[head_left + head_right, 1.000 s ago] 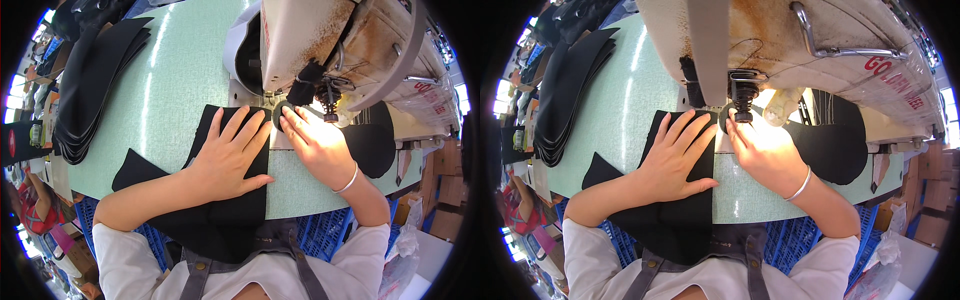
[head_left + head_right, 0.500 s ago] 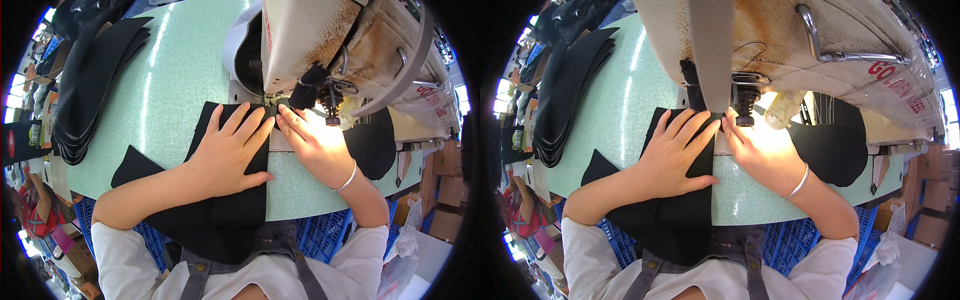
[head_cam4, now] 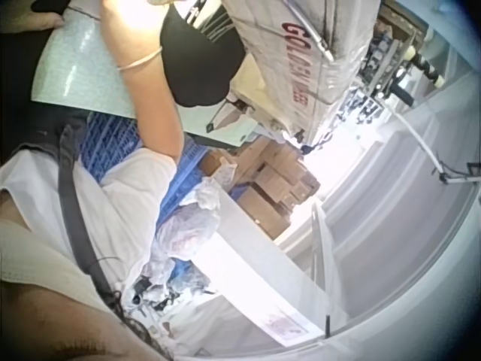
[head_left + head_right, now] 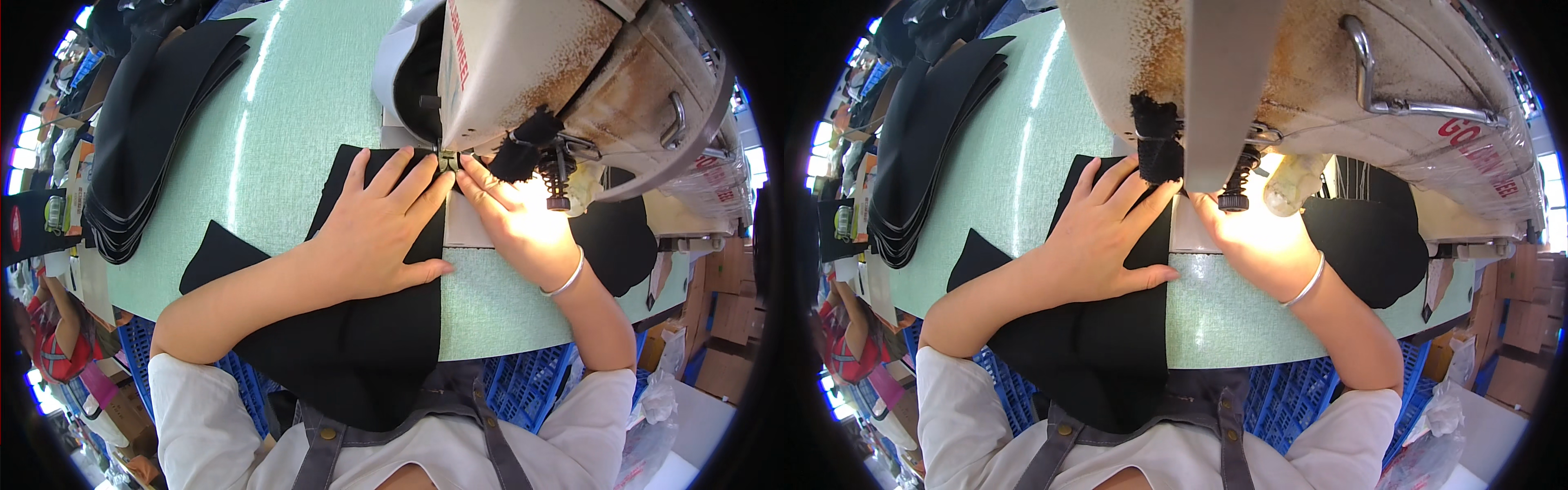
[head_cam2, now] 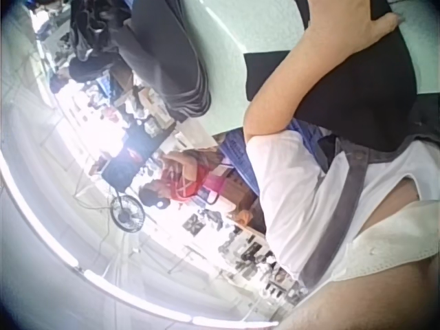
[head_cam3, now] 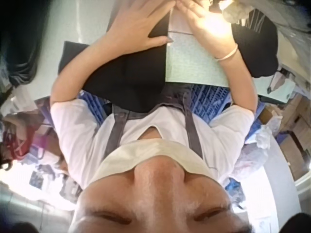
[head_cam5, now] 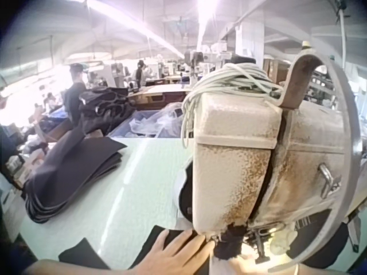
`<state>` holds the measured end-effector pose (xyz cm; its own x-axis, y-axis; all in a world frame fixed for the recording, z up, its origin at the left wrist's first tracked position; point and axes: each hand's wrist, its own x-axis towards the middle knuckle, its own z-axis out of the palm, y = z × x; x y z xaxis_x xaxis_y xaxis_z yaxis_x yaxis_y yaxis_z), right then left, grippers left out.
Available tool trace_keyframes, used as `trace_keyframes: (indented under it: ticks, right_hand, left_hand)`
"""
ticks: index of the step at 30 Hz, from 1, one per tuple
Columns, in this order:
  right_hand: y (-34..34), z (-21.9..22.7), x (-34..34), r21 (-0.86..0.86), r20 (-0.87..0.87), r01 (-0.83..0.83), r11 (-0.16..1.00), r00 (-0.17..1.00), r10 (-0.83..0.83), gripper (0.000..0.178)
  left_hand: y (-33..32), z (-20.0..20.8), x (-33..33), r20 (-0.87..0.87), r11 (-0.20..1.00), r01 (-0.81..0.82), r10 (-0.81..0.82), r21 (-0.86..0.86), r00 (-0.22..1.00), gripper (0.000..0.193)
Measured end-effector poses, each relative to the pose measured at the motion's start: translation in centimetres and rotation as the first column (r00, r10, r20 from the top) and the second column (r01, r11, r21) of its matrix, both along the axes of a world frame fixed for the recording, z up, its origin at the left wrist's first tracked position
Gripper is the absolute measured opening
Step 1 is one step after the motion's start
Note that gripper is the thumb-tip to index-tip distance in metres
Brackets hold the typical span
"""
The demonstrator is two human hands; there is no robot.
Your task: The person positions fabric pieces under a sewing machine to stitch them together and turns the sewn footwear uppers by hand.
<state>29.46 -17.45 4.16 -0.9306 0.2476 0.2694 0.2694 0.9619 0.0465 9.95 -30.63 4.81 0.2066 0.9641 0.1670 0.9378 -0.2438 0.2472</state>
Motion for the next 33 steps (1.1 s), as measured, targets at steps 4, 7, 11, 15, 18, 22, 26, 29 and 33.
trace_keyframes:
  ticks: [4,7,11,15,18,22,26,29,33]
  right_hand:
    - [0.2,0.4,-0.2,-0.08,-0.007,-0.043,0.996,0.999,0.043,0.042]
    - [0.6,-0.1,-0.1,-0.289,-0.129,-0.071,0.955,0.991,0.035,0.042]
    - [0.2,0.7,-0.4,-0.591,-0.246,-0.099,0.801,0.967,-0.062,0.043]
    - [0.6,-0.7,-0.1,-0.197,-0.033,0.013,0.98,0.999,-0.02,0.046]
    - [0.4,-0.6,0.0,-0.283,-0.083,-0.022,0.959,0.997,-0.002,0.047]
    - [-0.1,0.4,-0.1,-0.252,0.028,0.052,0.966,0.999,-0.046,0.044]
    - [-0.4,1.1,-0.2,-0.366,-0.082,0.045,0.929,0.993,-0.08,0.04]
    - [0.3,0.2,0.3,-0.36,-0.14,-0.018,0.933,0.99,-0.035,0.04]
    - [0.8,0.2,-0.1,-0.292,-0.075,-0.024,0.956,0.997,0.002,0.044]
  left_hand:
    - [0.2,0.2,-0.1,-0.025,0.999,-0.008,0.007,-0.032,1.0,0.086]
    - [0.2,0.0,-0.2,-0.013,1.0,0.008,-0.008,-0.018,1.0,0.086]
    - [0.0,0.1,-0.4,-0.002,1.0,0.026,-0.026,-0.016,1.0,0.088]
    - [0.0,0.1,-0.3,-0.008,0.999,0.01,-0.011,-0.032,1.0,0.089]
    - [-0.3,0.2,-0.2,-0.008,0.999,0.013,-0.014,-0.041,1.0,0.089]
    - [-0.8,0.1,-0.2,-0.008,0.998,0.027,-0.028,-0.056,1.0,0.089]
    - [-0.8,0.1,-0.2,-0.005,0.998,0.043,-0.043,-0.036,0.999,0.085]
    - [-0.7,0.4,-0.1,-0.002,0.999,0.03,-0.03,-0.039,1.0,0.089]
    - [-0.5,0.1,-0.5,0.008,0.998,0.02,-0.019,-0.065,1.0,0.092]
